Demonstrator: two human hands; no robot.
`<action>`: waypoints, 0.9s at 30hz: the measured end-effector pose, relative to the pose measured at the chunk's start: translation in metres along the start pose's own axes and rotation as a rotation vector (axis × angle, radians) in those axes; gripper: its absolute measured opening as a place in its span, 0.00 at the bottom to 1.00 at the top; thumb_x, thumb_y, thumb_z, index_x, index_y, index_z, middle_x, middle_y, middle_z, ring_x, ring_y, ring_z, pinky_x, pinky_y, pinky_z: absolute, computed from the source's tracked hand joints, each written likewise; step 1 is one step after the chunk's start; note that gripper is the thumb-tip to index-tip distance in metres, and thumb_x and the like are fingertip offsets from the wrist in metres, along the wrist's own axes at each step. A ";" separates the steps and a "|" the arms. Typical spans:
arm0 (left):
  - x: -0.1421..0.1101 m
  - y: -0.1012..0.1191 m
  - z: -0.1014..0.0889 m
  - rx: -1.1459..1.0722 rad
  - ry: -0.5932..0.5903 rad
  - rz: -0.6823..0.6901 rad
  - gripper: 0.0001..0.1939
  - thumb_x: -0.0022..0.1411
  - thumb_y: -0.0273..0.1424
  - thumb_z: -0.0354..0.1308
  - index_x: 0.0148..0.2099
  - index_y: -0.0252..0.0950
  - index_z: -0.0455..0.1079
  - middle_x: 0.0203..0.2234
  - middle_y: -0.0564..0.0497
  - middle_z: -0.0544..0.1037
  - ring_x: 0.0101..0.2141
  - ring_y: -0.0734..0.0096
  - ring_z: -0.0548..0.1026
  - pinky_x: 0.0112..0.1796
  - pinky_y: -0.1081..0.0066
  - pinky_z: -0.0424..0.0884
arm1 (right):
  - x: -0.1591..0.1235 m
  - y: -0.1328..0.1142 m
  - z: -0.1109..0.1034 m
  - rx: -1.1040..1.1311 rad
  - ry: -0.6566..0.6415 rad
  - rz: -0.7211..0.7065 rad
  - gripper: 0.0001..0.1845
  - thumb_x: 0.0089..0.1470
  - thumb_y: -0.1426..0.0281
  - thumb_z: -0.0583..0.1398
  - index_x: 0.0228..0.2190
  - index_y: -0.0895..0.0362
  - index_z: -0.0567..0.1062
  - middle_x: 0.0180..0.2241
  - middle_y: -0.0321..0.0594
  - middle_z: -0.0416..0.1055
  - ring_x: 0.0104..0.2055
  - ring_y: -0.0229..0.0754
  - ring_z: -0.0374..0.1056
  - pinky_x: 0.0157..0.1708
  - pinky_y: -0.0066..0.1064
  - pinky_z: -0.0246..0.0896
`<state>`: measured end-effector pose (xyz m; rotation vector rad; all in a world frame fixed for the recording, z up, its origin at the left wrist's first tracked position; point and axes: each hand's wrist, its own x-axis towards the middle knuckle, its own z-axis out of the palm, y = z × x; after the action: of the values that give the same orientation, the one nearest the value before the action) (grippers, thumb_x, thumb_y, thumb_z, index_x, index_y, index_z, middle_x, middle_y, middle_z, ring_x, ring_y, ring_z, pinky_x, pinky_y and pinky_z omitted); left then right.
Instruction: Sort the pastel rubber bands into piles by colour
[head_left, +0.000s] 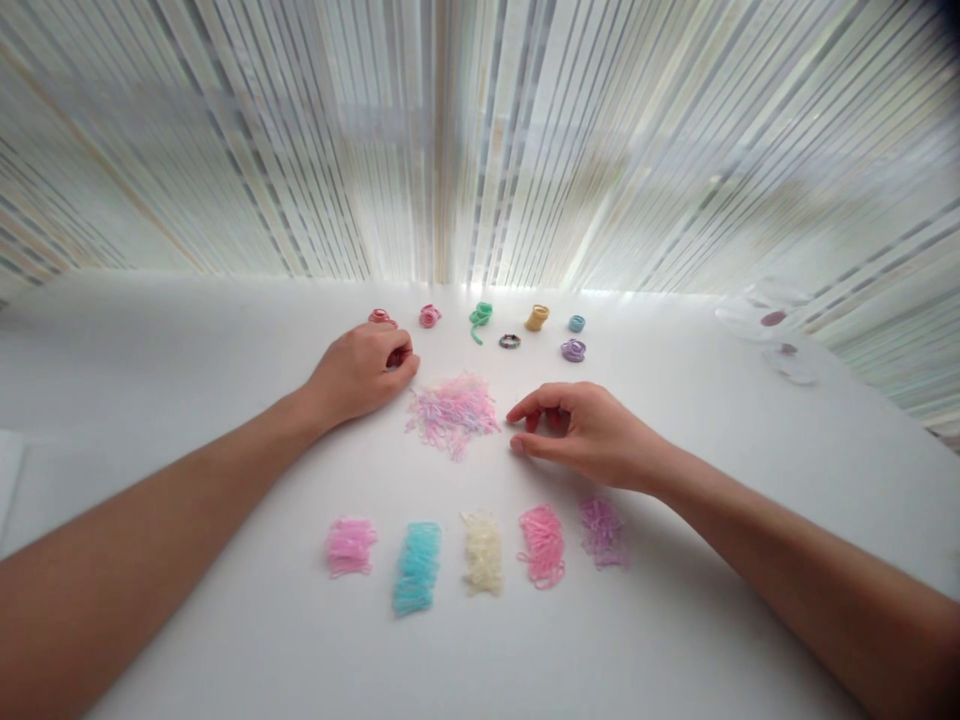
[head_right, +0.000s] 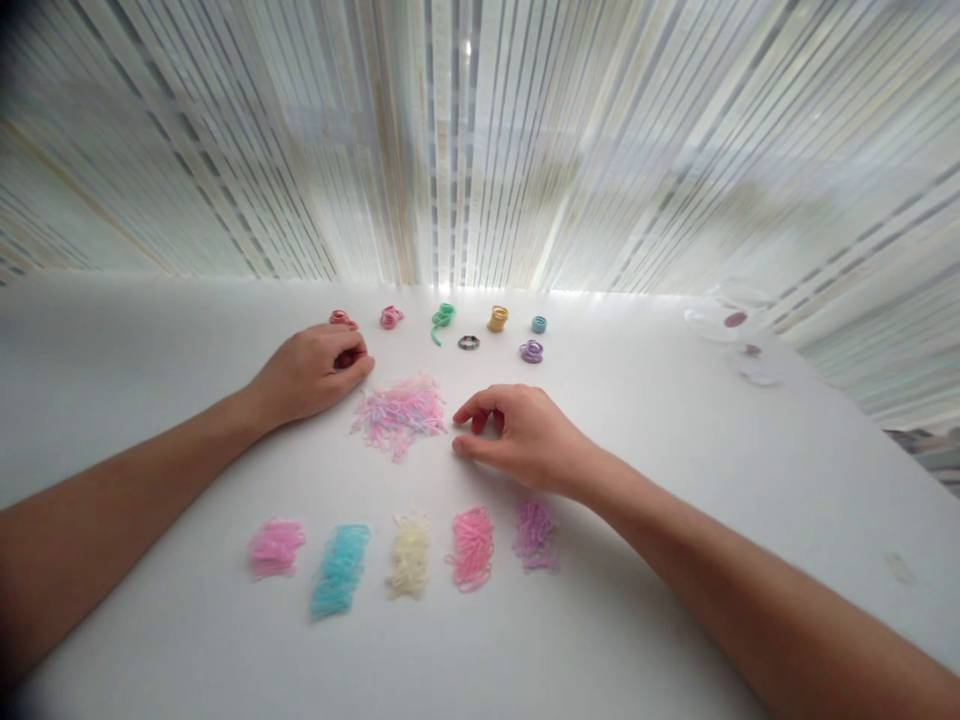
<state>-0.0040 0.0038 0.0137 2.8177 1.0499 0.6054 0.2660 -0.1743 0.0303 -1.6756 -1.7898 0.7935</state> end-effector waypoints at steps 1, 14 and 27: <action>0.000 0.000 0.000 -0.006 0.002 0.003 0.15 0.69 0.39 0.53 0.30 0.40 0.62 0.28 0.47 0.76 0.32 0.62 0.72 0.36 0.62 0.66 | 0.002 -0.001 0.001 -0.006 0.001 -0.001 0.11 0.53 0.65 0.72 0.38 0.56 0.89 0.30 0.39 0.80 0.27 0.38 0.66 0.28 0.32 0.62; 0.000 0.002 0.001 -0.009 -0.018 -0.016 0.13 0.68 0.37 0.53 0.31 0.39 0.66 0.30 0.46 0.77 0.35 0.60 0.74 0.39 0.61 0.68 | 0.012 0.009 0.016 0.088 0.085 -0.061 0.12 0.52 0.61 0.72 0.31 0.57 0.89 0.25 0.38 0.76 0.25 0.37 0.62 0.25 0.32 0.57; 0.001 -0.003 0.002 -0.014 -0.002 -0.003 0.13 0.68 0.38 0.54 0.31 0.40 0.64 0.28 0.48 0.74 0.32 0.61 0.71 0.38 0.61 0.65 | 0.010 0.006 0.022 0.059 0.171 -0.067 0.07 0.50 0.72 0.67 0.28 0.58 0.88 0.24 0.37 0.77 0.25 0.36 0.65 0.27 0.31 0.60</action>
<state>-0.0047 0.0068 0.0115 2.8038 1.0462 0.6069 0.2535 -0.1648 0.0112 -1.5866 -1.6800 0.6471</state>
